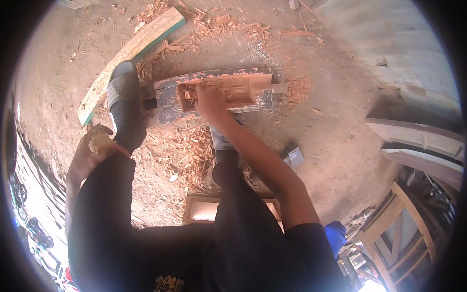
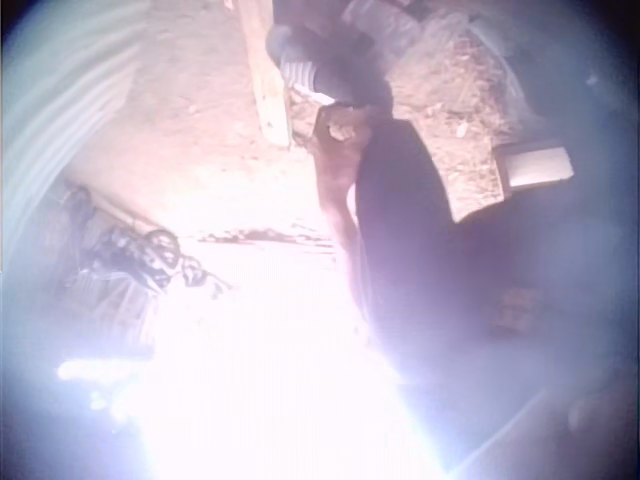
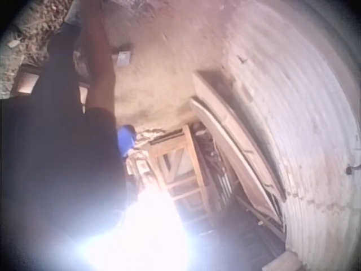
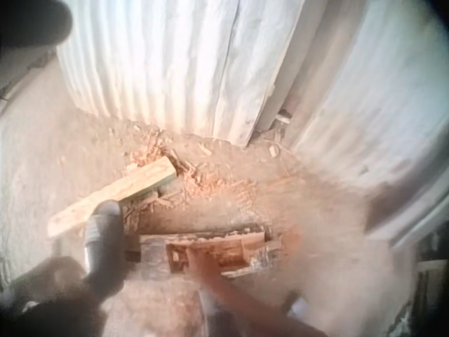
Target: The person uses a chisel and mallet to carve a rectangular recess into a piece of wood. They repeatedly strike the chisel, remove wood shavings by hand, and adjust the chisel position to deepen the cut.
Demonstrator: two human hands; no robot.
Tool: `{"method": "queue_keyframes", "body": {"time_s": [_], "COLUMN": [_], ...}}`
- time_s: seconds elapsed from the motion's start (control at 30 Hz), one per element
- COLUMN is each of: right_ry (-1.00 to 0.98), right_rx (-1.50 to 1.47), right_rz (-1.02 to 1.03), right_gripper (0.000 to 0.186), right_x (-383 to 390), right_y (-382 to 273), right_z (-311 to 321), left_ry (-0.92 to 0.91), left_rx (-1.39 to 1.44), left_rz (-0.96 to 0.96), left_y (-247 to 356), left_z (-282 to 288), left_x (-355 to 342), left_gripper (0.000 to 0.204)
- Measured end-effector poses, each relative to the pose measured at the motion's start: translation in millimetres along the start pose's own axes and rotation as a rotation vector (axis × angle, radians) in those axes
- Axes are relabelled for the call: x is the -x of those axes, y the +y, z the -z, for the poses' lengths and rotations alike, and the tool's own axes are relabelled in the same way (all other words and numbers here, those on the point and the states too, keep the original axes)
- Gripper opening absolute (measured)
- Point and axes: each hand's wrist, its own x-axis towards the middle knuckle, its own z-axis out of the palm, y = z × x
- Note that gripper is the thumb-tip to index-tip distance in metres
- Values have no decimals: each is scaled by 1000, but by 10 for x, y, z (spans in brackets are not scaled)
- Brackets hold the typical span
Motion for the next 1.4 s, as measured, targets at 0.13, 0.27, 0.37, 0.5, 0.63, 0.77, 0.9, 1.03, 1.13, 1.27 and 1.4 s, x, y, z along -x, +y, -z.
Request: {"method": "queue_keyframes", "body": {"time_s": [0.13,0.27,0.37,0.5,0.63,0.77,0.9,1.03,1.13,1.27,1.4], "right_ry": [109,176,167,720,203,166,17,35,18,90,209], "right_rx": [-28,-114,-427,-1109,-880,-266,-231,-202,-186,-65,-24], "right_rz": [32,7,-15,-715,-676,-310,-455,-454,-519,-460,-363], "right_gripper": [27,26,25,23,23,32,39,36,34,34,33], "right_x": [-76,-110,36,363,554,264,50,23,-6,-11,-39], "right_y": [-117,-170,87,258,364,339,283,208,206,282,4], "right_z": [-130,-79,279,1119,1055,360,173,122,106,9,192], "left_ry": [25,1,-3,92,208,108,118,176,99,112,142], "left_rx": [184,-136,-81,188,271,81,78,51,175,203,307], "left_rz": [15,-188,-115,-16,64,-10,-24,-142,7,8,-35], "left_y": [3,223,89,-126,168,121,113,145,-12,16,148], "left_z": [-90,-227,-253,-235,-265,-251,-261,-284,-229,-218,-252], "left_x": [-266,-284,-378,-305,-150,-282,-258,-182,-306,-283,-139], "left_gripper": [39,44,46,44,42,41,41,41,41,40,40]}}
